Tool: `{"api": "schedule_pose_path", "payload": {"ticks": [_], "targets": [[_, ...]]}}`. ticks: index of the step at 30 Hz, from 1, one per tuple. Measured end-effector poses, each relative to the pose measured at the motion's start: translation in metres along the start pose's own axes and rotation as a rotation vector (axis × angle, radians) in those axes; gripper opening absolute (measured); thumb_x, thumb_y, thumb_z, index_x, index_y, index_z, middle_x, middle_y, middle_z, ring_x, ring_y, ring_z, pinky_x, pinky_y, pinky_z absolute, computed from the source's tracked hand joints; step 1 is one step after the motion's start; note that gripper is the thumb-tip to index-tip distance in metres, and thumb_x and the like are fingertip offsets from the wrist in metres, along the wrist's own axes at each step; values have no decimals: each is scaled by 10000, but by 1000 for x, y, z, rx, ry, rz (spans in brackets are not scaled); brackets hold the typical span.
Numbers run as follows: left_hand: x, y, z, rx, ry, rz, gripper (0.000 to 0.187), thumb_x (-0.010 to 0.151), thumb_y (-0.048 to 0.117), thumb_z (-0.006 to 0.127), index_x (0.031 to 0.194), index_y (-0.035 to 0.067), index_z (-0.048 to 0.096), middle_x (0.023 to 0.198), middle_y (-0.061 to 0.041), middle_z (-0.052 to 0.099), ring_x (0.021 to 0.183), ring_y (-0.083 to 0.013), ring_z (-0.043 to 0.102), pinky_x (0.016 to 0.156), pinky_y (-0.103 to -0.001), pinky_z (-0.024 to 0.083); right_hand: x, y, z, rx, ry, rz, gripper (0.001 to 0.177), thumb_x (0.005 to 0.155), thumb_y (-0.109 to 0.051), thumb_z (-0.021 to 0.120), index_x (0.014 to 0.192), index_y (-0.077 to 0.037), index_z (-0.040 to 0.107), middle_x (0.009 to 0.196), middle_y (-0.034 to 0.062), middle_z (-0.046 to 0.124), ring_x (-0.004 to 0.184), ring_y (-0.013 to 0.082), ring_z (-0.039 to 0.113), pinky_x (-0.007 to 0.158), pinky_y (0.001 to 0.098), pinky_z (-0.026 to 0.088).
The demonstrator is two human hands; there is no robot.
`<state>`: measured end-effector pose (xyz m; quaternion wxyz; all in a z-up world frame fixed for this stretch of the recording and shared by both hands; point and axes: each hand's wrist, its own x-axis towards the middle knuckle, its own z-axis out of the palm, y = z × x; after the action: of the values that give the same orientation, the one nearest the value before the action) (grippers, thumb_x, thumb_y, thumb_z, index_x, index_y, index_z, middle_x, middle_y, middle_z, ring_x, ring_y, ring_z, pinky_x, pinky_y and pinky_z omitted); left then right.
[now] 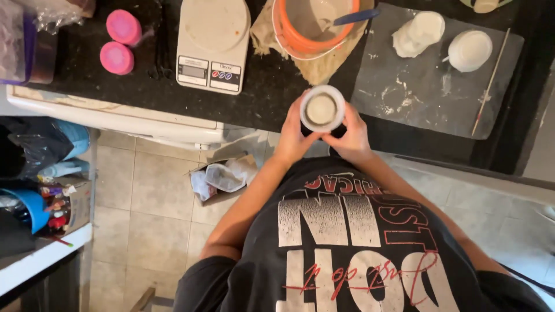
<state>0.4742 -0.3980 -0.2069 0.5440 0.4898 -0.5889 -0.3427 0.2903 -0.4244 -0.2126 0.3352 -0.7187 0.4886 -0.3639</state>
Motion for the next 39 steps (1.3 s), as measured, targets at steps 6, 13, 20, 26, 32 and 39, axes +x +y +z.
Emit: {"api": "schedule_pose_path", "payload": {"ticks": [6, 13, 20, 26, 32, 39], "targets": [[-6, -2, -2, 21, -2, -40, 945, 830, 289, 906, 1566, 42, 367, 1569, -167, 424, 1460, -359, 454, 1231, -470, 388, -6, 6, 4, 13, 10, 10, 836, 691, -115, 930, 1421, -14, 535, 1271, 215, 613, 1178, 424, 635, 978, 501, 554], [-5, -8, -8, 15, -41, -73, 996, 806, 311, 927, 1572, 55, 344, 1572, -168, 410, 1454, -373, 453, 1229, -492, 393, -8, 16, 9, 73, -27, 64, 858, 702, -72, 911, 1451, -28, 495, 1313, 208, 573, 1206, 433, 607, 991, 490, 569], [7, 4, -17, -84, -36, -45, 894, 777, 282, 959, 1488, 33, 477, 1421, -190, 556, 1354, -388, 558, 1182, -495, 437, 17, -22, -19, 79, -45, -87, 885, 700, -272, 992, 1427, -26, 550, 1355, 192, 601, 1270, 376, 598, 1105, 450, 471], [79, 172, -38, -75, 30, 91, 890, 779, 438, 909, 1470, 100, 460, 1462, -107, 541, 1392, -262, 543, 1206, -403, 485, 72, -135, -77, 150, 91, -366, 1251, 778, -380, 950, 1648, -34, 119, 1716, 182, 249, 1649, 323, 231, 1423, 513, 154], [112, 269, -66, -662, -180, 254, 557, 1111, 396, 651, 1561, 137, 448, 1626, -68, 420, 1497, -244, 482, 1195, -447, 516, 108, -237, -172, 423, 15, -583, 1056, 819, -358, 760, 1639, 14, 207, 1716, 159, 274, 1580, 278, 353, 1394, 437, 266], [113, 288, 20, -1445, -289, 31, 926, 949, 246, 822, 1660, 100, 247, 1577, -172, 457, 1396, -304, 509, 1188, -429, 452, 107, -296, -215, 595, -124, -648, 965, 824, -225, 778, 1599, 33, 264, 1561, 217, 459, 1455, 321, 483, 1327, 459, 396]]}}
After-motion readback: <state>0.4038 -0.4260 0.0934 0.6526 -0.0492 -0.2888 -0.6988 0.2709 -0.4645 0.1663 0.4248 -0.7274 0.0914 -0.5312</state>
